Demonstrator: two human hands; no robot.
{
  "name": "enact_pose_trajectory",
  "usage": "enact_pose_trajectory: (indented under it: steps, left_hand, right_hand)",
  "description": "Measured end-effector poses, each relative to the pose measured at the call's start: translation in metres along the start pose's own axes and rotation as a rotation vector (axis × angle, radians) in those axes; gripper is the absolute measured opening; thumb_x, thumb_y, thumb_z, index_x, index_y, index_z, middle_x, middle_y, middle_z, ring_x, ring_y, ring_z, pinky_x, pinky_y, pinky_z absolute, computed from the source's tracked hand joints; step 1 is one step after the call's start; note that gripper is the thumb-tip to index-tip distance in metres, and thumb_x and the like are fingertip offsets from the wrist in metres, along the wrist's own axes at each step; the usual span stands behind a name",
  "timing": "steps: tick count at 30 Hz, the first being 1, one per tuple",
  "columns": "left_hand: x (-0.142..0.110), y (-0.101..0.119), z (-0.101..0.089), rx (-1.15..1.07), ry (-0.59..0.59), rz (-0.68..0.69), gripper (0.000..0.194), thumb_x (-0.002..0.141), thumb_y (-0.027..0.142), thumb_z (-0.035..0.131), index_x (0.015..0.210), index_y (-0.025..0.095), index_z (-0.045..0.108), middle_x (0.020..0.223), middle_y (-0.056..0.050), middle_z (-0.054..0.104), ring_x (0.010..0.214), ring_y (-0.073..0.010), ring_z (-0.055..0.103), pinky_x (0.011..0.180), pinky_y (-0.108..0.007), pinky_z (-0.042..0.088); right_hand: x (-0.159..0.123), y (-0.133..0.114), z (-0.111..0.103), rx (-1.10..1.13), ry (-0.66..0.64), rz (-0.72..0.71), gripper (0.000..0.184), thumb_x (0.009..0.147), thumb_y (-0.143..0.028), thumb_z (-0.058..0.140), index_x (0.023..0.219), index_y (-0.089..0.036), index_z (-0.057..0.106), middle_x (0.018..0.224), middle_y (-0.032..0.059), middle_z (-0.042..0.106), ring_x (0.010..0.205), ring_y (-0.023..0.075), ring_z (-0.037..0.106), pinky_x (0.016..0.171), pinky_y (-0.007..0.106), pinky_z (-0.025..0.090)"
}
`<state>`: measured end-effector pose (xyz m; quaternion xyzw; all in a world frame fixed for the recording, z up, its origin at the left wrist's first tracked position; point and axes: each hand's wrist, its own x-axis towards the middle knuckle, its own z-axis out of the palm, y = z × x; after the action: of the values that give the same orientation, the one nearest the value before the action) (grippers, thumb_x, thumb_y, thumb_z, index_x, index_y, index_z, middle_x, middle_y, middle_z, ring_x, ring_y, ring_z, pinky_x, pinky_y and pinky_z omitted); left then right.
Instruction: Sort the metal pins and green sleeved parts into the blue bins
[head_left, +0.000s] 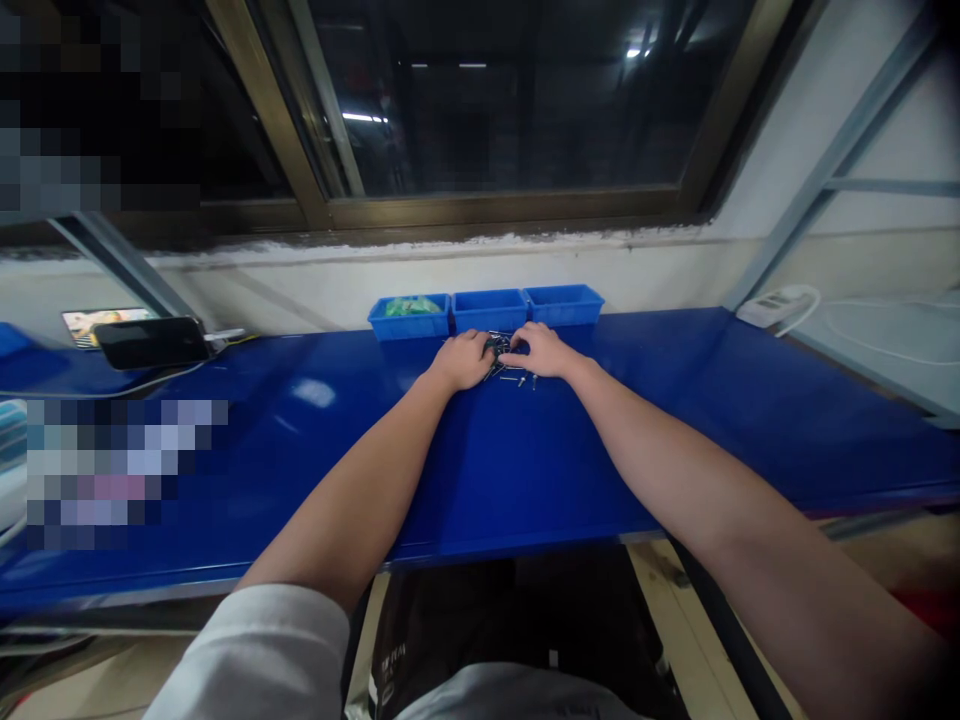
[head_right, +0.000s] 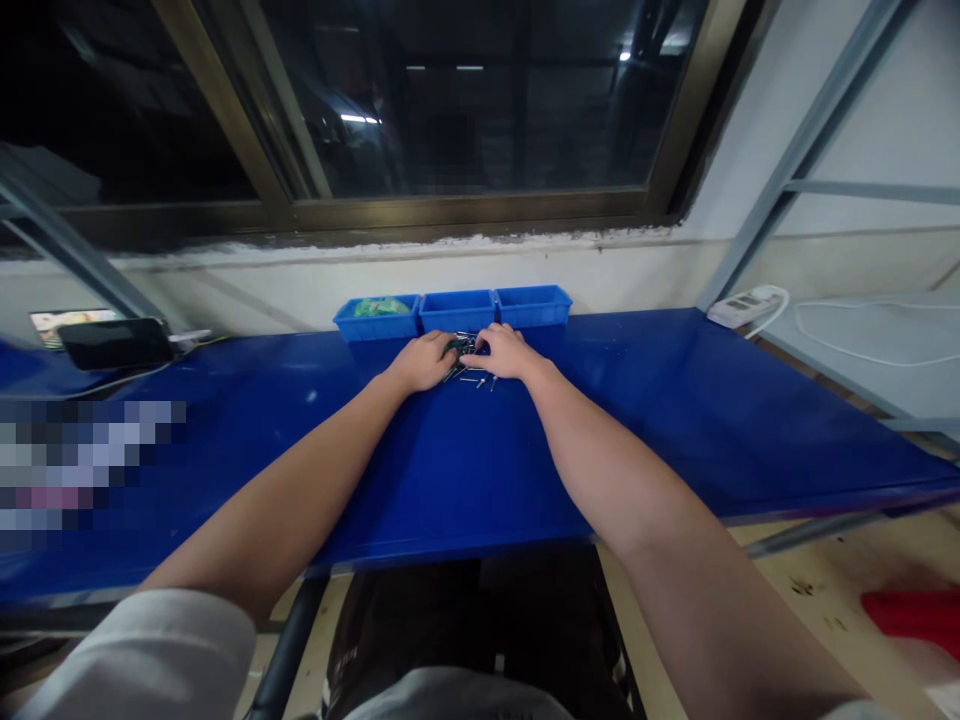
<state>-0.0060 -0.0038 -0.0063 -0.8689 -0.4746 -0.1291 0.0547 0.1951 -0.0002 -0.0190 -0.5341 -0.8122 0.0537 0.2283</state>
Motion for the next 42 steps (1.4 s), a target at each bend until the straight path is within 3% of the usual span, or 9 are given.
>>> enact_pose_trajectory:
  steps: [4, 7, 9, 11, 15, 19, 23, 35, 42]
  left_hand:
    - [0.000, -0.002, 0.000, -0.018, 0.007, -0.006, 0.043, 0.098, 0.029, 0.037, 0.132, 0.014, 0.058, 0.133, -0.014, 0.062, 0.119, -0.0281, 0.062, 0.102, -0.042, 0.048]
    - [0.001, -0.004, -0.001, -0.022, 0.012, -0.015, 0.043, 0.096, 0.025, 0.038, 0.133, 0.013, 0.057, 0.133, -0.015, 0.062, 0.120, -0.0290, 0.061, 0.102, -0.043, 0.049]
    - [0.001, -0.006, 0.000, -0.021, 0.013, -0.027, 0.043, 0.095, 0.023, 0.038, 0.132, 0.013, 0.057, 0.133, -0.016, 0.062, 0.120, -0.0286, 0.061, 0.102, -0.042, 0.049]
    - [0.002, -0.007, 0.000, -0.020, 0.015, -0.033, 0.043, 0.095, 0.022, 0.038, 0.132, 0.013, 0.058, 0.131, -0.016, 0.063, 0.120, -0.0281, 0.061, 0.102, -0.042, 0.049]
    - [0.003, -0.009, 0.002, -0.051, 0.018, -0.025, 0.042, 0.095, 0.022, 0.037, 0.129, 0.013, 0.059, 0.130, -0.016, 0.063, 0.119, -0.0271, 0.062, 0.103, -0.041, 0.048]
    - [0.004, -0.011, 0.004, -0.119, 0.003, 0.000, 0.041, 0.095, 0.024, 0.037, 0.129, 0.012, 0.059, 0.132, -0.015, 0.063, 0.122, -0.0256, 0.060, 0.106, -0.039, 0.047]
    - [0.003, -0.011, 0.005, -0.161, -0.010, 0.055, 0.044, 0.096, 0.028, 0.038, 0.132, 0.012, 0.058, 0.136, -0.015, 0.062, 0.128, -0.0258, 0.057, 0.109, -0.038, 0.045]
    - [0.002, -0.009, 0.004, -0.173, 0.004, 0.083, 0.048, 0.096, 0.036, 0.041, 0.136, 0.013, 0.055, 0.137, -0.016, 0.061, 0.127, -0.0276, 0.058, 0.108, -0.041, 0.046]
    - [0.001, -0.006, 0.000, -0.139, 0.099, 0.085, 0.045, 0.095, 0.036, 0.045, 0.132, 0.012, 0.058, 0.131, -0.016, 0.064, 0.116, -0.0280, 0.064, 0.102, -0.042, 0.049]
  right_hand:
    - [-0.001, -0.003, -0.014, 0.067, 0.008, 0.044, 0.043, 0.088, -0.056, 0.059, 0.112, -0.023, 0.068, 0.122, 0.0116, 0.064, 0.124, 0.0317, 0.053, 0.106, 0.052, 0.041]
    - [-0.006, -0.013, -0.028, 0.054, -0.204, 0.153, 0.085, 0.074, -0.072, 0.067, 0.145, -0.030, 0.048, 0.156, 0.0120, 0.042, 0.146, 0.0412, 0.031, 0.117, 0.064, 0.026]
    - [-0.010, -0.021, -0.032, 0.022, -0.335, 0.192, 0.111, 0.062, -0.077, 0.073, 0.155, -0.032, 0.034, 0.164, 0.0109, 0.029, 0.152, 0.0433, 0.015, 0.120, 0.065, 0.017]
    - [-0.013, -0.028, -0.029, -0.014, -0.373, 0.171, 0.119, 0.060, -0.079, 0.073, 0.158, -0.031, 0.025, 0.167, 0.0109, 0.021, 0.154, 0.0420, 0.008, 0.122, 0.064, 0.013]
    - [-0.012, -0.032, -0.014, -0.039, -0.273, 0.068, 0.098, 0.078, -0.075, 0.059, 0.157, -0.026, 0.030, 0.166, 0.0127, 0.023, 0.153, 0.0393, 0.017, 0.122, 0.060, 0.019]
    - [-0.005, -0.021, -0.001, -0.059, -0.119, -0.043, 0.065, 0.091, -0.060, 0.053, 0.145, -0.024, 0.051, 0.151, 0.0135, 0.050, 0.141, 0.0347, 0.044, 0.114, 0.052, 0.036]
    - [0.001, -0.008, 0.004, -0.055, -0.023, -0.131, 0.040, 0.094, -0.044, 0.054, 0.125, -0.022, 0.068, 0.124, 0.0119, 0.070, 0.117, 0.0283, 0.063, 0.102, 0.042, 0.046]
    - [0.000, -0.007, 0.001, 0.041, 0.113, -0.120, 0.024, 0.091, -0.031, 0.062, 0.108, -0.023, 0.078, 0.107, 0.0067, 0.078, 0.100, 0.0271, 0.072, 0.092, 0.039, 0.052]
    - [0.002, -0.012, -0.004, 0.091, 0.251, -0.147, 0.022, 0.092, -0.034, 0.061, 0.097, -0.025, 0.080, 0.100, 0.0054, 0.078, 0.100, 0.0255, 0.070, 0.096, 0.040, 0.050]
